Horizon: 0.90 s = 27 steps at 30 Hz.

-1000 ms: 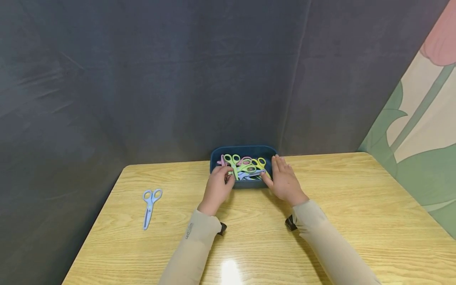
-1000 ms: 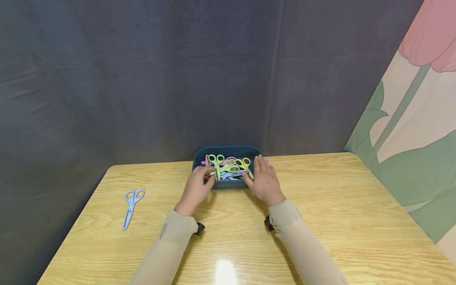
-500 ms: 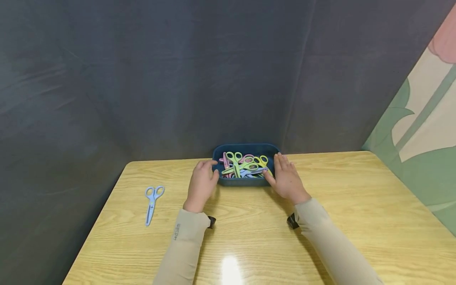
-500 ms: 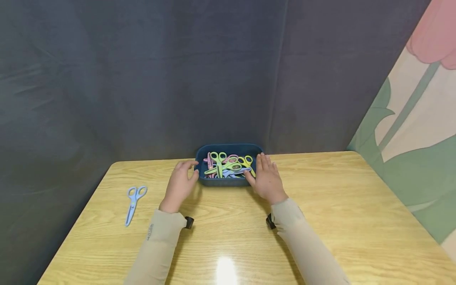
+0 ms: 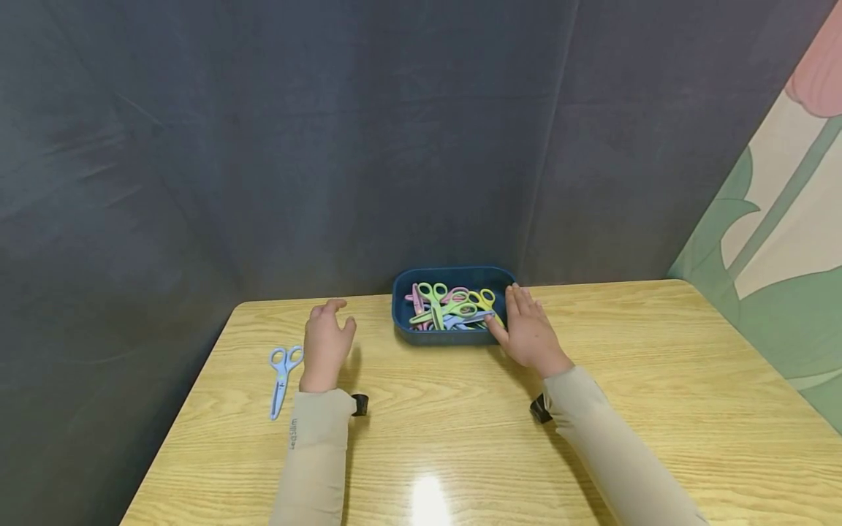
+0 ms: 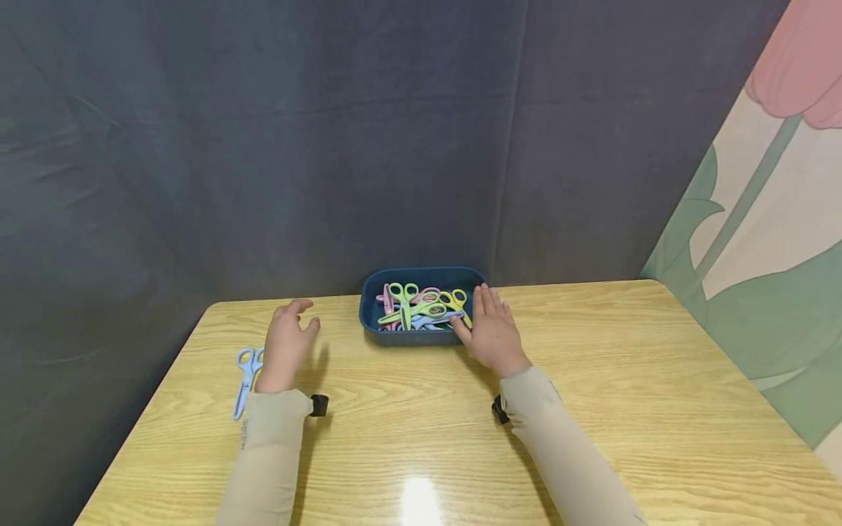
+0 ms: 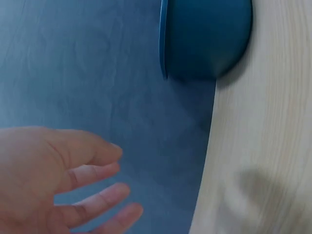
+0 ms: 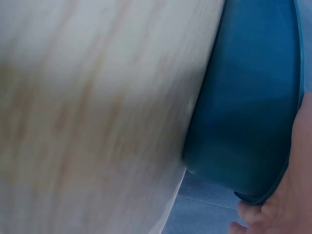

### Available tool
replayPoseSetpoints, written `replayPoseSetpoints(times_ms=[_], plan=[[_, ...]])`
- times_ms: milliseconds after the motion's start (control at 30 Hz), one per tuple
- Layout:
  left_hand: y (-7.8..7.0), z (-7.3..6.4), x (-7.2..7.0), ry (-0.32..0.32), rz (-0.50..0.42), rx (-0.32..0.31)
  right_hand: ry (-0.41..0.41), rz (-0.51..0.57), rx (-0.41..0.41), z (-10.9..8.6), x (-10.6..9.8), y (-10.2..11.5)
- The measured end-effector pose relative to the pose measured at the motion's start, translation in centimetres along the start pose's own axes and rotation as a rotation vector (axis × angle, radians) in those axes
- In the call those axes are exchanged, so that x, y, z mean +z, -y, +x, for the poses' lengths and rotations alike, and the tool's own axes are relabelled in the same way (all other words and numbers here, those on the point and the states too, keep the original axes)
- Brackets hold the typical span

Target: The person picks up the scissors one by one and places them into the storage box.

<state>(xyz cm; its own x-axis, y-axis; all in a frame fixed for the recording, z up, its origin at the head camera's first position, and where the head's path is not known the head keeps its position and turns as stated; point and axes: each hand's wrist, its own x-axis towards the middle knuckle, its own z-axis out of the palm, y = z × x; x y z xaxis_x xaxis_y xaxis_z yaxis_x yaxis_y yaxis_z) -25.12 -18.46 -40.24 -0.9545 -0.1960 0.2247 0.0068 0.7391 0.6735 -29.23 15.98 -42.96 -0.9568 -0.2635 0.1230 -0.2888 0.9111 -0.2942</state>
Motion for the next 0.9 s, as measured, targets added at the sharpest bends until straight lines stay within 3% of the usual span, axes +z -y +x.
replayPoseSetpoints(times_ms=[200, 433, 633, 900], plan=[[2.0, -0.1, -1.4, 0.041, 0.01, -0.165, 0.001, 0.011, -0.001, -0.1, 0.0, 0.1], [3.9, -0.3, -2.7, 0.067, 0.032, -0.312, 0.002, 0.021, 0.006, -0.2, 0.0, 0.1], [5.1, -0.8, -3.2, 0.088, 0.035, -0.401, 0.001, 0.012, 0.007, 0.0, 0.1, 0.0], [6.0, -1.1, -3.3, 0.175, 0.065, -0.475, 0.0, 0.015, 0.007, 0.0, 0.2, 0.0]])
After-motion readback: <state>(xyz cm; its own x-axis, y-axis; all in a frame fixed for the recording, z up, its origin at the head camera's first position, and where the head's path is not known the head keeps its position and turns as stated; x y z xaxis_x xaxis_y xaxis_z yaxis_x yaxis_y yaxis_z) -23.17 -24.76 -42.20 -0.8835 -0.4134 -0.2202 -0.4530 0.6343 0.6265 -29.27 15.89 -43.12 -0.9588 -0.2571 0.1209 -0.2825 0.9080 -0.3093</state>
